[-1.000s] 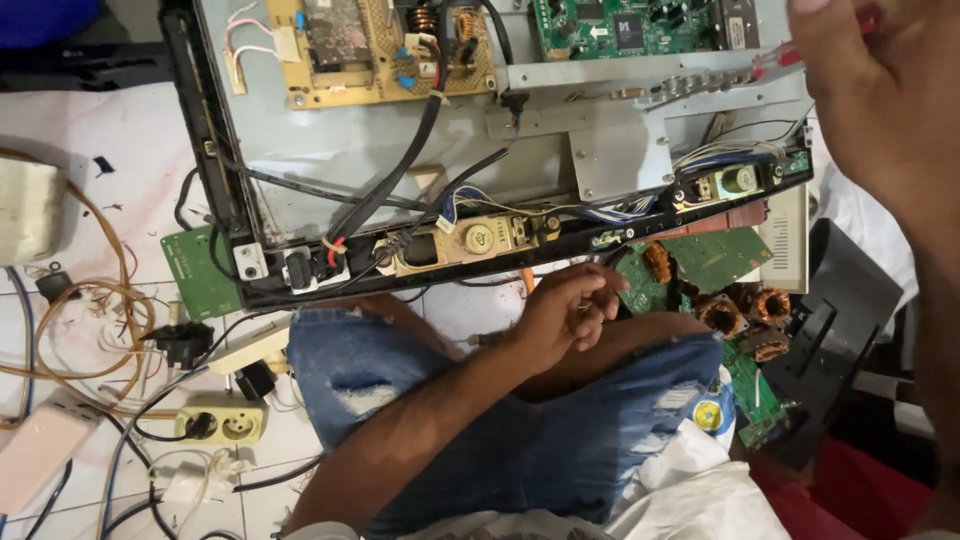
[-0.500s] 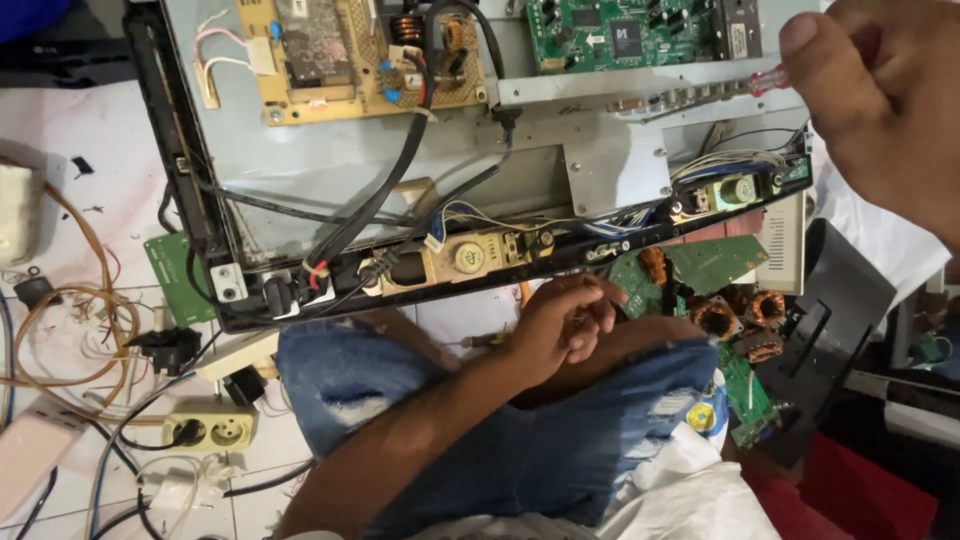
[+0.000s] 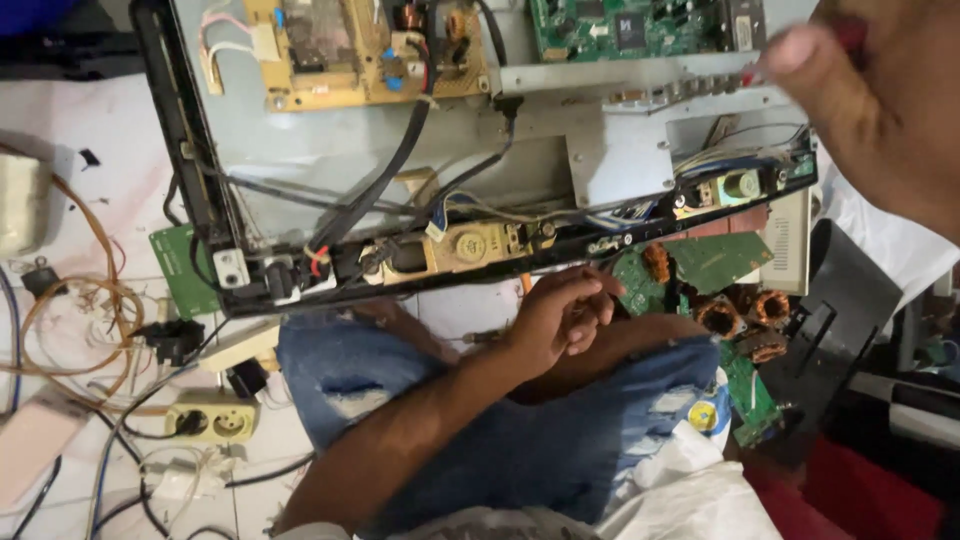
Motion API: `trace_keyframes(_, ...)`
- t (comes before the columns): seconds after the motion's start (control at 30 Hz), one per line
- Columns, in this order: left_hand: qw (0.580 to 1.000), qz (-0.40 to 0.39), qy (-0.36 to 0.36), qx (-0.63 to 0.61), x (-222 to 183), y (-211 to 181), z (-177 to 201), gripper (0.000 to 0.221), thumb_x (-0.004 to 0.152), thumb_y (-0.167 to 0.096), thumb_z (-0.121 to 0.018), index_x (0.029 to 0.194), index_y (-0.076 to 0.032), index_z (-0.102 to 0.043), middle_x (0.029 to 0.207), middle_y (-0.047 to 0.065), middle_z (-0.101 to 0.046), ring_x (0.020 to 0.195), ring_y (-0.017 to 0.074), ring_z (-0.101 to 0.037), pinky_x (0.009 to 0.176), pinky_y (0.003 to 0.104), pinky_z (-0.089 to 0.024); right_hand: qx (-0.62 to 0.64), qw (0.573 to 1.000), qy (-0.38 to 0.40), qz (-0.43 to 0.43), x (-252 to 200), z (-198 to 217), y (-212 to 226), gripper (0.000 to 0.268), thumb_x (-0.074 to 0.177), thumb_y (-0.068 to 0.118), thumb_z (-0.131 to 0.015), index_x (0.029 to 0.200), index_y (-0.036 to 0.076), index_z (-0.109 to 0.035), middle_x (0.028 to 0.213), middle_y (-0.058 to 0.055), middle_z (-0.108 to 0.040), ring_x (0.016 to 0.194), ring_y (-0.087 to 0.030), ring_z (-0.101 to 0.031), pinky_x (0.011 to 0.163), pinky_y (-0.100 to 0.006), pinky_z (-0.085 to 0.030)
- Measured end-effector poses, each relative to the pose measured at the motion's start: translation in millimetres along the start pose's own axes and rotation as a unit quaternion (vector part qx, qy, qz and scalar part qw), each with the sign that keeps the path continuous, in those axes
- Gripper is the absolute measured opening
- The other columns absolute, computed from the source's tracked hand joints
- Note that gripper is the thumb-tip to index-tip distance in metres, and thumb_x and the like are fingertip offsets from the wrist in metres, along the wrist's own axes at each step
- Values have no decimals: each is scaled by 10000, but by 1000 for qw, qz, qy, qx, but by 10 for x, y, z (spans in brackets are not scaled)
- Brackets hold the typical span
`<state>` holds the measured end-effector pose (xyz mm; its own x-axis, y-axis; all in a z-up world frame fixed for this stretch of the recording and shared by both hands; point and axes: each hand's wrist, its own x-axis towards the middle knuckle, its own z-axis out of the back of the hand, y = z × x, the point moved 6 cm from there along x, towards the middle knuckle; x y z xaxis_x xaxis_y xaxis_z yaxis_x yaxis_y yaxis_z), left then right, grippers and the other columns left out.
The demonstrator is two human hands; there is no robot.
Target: Disassembling a television by unscrewing internal components and manipulating circuit boards and wiring.
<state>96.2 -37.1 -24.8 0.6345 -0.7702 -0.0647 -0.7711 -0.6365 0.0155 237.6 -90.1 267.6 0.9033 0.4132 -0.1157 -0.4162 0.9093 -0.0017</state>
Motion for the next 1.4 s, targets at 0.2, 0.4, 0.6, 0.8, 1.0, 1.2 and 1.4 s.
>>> trace_keyframes(0.2, 1000, -8, 9, 5, -26, -19, -20, 198, 1030, -109, -520, 1075, 0, -680, 767, 79, -674, 427, 59, -374, 373, 216, -305, 182, 979, -36, -83, -98, -294, -553, 315, 1399, 80, -500, 1171, -115, -592, 697, -99, -383, 526, -166, -261, 499, -342, -173)
trace_keyframes(0.4, 1000, -6, 27, -8, -34, -46, -112, 192, 1026, -114, -526, 1083, 0, -670, 773, 80, -670, 441, 68, -382, 386, 222, -296, 169, 969, 26, -177, -128, -311, -682, 512, 1351, 26, -425, 896, -155, -574, 527, -161, -376, 368, -226, -276, 370, -359, -199)
trace_keyframes(0.6, 1000, 4, 23, -21, -1, -62, -166, 205, 1011, -93, -534, 1067, 21, -696, 751, 107, -677, 414, 81, -374, 359, 232, -286, 149, 977, 31, -149, -161, -380, -871, 578, 1362, 95, -436, 859, -150, -580, 591, -183, -434, 429, -242, -330, 462, -362, -264)
trace_keyframes(0.8, 999, 3, 23, -24, 48, -66, -142, 229, 1038, -106, -512, 1110, 22, -688, 773, 91, -693, 431, 78, -363, 385, 232, -298, 144, 985, 27, -88, -181, -464, -959, 331, 1290, 48, -597, 1038, -163, -559, 719, -178, -417, 536, -235, -348, 550, -350, -270)
trace_keyframes(1.0, 999, 5, 15, -28, 50, -65, -75, 221, 1034, -129, -538, 1109, 8, -696, 787, 85, -691, 442, 69, -381, 396, 223, -308, 59, 995, 48, -57, -174, -565, -1038, 318, 1235, 166, -687, 1117, -128, -704, 866, -215, -576, 587, -280, -492, 561, -383, -411)
trace_keyframes(1.2, 1000, -10, 10, -10, -31, -101, -100, 192, 1027, -109, -530, 1079, 3, -677, 772, 86, -675, 429, 68, -367, 375, 220, -309, 181, 972, 75, -131, -46, -508, -801, 280, 1220, 115, -602, 1205, -165, -593, 976, -302, -641, 728, -375, -648, 723, -454, -563)
trace_keyframes(1.4, 1000, -11, 23, -12, -38, -112, -129, 204, 1021, -111, -536, 1077, 16, -687, 762, 89, -678, 437, 75, -384, 382, 224, -320, 408, 833, 155, -340, -406, -1168, -2372, 574, 1286, 478, -398, 1056, -41, -484, 834, -143, -497, 282, -139, -136, 178, -307, -76)
